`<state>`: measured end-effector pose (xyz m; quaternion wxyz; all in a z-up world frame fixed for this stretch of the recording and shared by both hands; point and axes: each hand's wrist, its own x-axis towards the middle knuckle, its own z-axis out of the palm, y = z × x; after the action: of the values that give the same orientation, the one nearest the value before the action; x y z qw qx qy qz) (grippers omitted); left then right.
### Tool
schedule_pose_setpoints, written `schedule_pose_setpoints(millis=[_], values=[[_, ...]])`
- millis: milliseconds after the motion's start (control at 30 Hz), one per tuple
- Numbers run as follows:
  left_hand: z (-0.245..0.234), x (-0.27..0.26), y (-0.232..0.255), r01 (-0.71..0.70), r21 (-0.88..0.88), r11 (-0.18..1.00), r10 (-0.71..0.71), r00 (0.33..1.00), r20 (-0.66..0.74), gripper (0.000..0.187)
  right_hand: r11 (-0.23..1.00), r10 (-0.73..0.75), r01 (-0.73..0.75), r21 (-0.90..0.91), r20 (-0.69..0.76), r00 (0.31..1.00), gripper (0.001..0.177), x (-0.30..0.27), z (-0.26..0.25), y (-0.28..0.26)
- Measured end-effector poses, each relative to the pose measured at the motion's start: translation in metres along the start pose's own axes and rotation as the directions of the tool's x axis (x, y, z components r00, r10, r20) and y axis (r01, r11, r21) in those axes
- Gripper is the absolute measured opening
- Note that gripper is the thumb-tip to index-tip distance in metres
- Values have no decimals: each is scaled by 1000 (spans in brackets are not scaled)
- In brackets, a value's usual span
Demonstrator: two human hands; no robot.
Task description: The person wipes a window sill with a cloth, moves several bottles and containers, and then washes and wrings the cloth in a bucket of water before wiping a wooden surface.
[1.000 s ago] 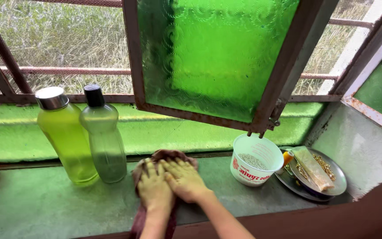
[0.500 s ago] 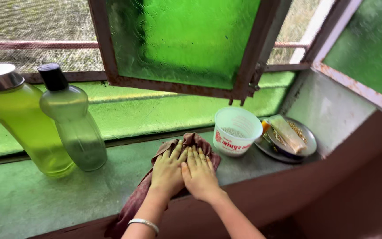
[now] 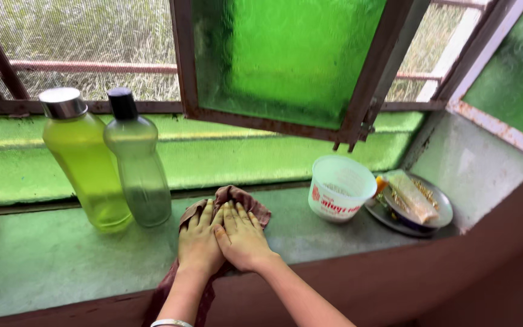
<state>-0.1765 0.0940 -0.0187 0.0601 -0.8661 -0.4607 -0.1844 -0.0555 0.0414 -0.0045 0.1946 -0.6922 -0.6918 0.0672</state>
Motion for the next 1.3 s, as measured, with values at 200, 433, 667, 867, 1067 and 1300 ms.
schedule_pose_setpoints(millis=[200,433,667,867,1067,1300], values=[[4,40,18,160,112,981,-180,963,202,65,999,-2,2,-32,-7,1000,74,38,-1,38],[20,49,42,137,8,991,-135,971,196,58,995,57,-61,-79,-48,997,73,29,4,74],[-12,-4,62,-280,-218,935,244,953,-177,68,992,114,-107,65,-116,987,75,-29,3,98],[-47,-69,30,-99,-237,967,42,971,-235,57,893,288,-315,323,127,949,85,-41,-19,111],[-18,-101,13,-188,33,982,180,852,-492,34,875,453,-485,0,353,818,82,6,-41,57],[-11,-59,57,178,-213,961,-211,966,-149,70,945,273,-260,-198,43,961,77,35,-12,21]])
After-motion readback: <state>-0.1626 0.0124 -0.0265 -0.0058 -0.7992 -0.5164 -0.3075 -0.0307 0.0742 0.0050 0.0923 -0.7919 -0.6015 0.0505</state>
